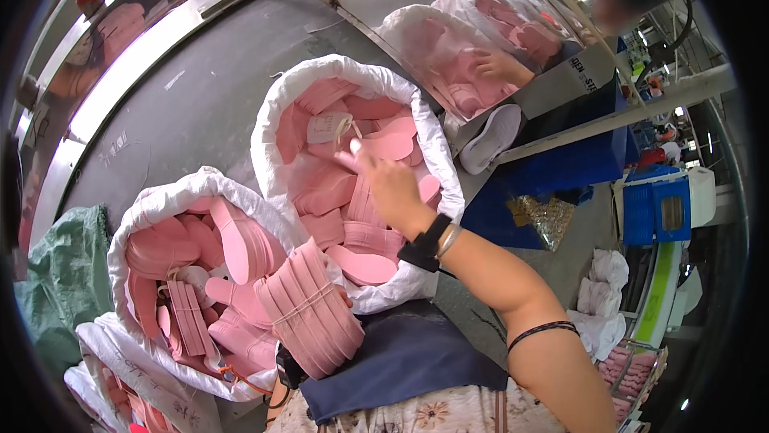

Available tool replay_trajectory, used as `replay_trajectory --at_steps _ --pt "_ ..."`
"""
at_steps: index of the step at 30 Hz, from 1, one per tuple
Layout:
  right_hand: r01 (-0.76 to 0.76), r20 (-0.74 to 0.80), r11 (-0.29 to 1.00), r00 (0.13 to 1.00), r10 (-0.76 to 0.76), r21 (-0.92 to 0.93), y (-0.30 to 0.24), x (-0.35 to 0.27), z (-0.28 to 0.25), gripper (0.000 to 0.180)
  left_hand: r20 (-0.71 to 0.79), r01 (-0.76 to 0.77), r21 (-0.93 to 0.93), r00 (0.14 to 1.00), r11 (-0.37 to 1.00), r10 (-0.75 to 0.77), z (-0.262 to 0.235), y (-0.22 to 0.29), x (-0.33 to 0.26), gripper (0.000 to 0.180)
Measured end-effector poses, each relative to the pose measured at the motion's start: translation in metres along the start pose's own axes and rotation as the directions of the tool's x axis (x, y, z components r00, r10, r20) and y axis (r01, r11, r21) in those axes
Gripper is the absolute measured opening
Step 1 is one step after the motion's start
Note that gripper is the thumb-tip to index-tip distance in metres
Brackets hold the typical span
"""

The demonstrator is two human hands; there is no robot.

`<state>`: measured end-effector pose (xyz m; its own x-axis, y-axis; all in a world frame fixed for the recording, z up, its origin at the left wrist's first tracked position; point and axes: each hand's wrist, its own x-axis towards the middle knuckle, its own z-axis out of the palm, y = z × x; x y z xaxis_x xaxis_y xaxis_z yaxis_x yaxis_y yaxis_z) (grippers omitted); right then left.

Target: The person places pink insoles onto purple shoe uppers arranged on a conveyor belt in a factory setting. They retrieve insoles from a nearby bag, align each insole with an upper, and press it into place before moving to the next unit along the line.

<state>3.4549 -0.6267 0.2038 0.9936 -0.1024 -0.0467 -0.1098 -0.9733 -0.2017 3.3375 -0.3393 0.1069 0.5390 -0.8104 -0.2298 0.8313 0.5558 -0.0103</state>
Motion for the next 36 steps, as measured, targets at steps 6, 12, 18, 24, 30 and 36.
replay_trajectory --at_steps 6,12,18,24,30,36 --pt "0.016 -0.058 1.0 0.998 -0.016 -0.003 0.032 -0.016 0.063 0.033 0.234 0.073 -0.166 0.972 0.983 -0.033 0.072 0.019 0.025 0.071" --pt "-0.47 0.286 0.619 0.881 0.378 0.629 0.068 0.017 -0.008 0.036 0.121 0.077 -0.242 0.991 0.967 -0.049 0.046 0.013 0.013 0.069" --pt "-0.523 0.469 -0.064 0.695 0.545 0.85 0.131 0.038 0.024 0.026 -0.11 0.075 -0.251 0.988 0.965 -0.105 -0.032 -0.008 -0.001 0.095" --pt "-0.45 0.249 0.314 0.821 0.514 0.836 0.123 0.03 0.027 0.04 -0.004 0.038 -0.165 0.999 0.986 -0.039 -0.053 -0.01 -0.005 0.101" --pt "-0.143 -0.032 0.958 0.987 0.156 0.248 0.125 0.041 0.018 0.062 0.01 -0.073 0.05 0.997 0.996 0.073 -0.03 -0.009 0.001 0.113" --pt "-0.653 0.568 0.188 0.741 0.359 0.733 0.095 0.049 -0.011 0.073 0.027 -0.08 0.027 0.996 0.996 0.08 -0.019 -0.008 -0.004 0.105"
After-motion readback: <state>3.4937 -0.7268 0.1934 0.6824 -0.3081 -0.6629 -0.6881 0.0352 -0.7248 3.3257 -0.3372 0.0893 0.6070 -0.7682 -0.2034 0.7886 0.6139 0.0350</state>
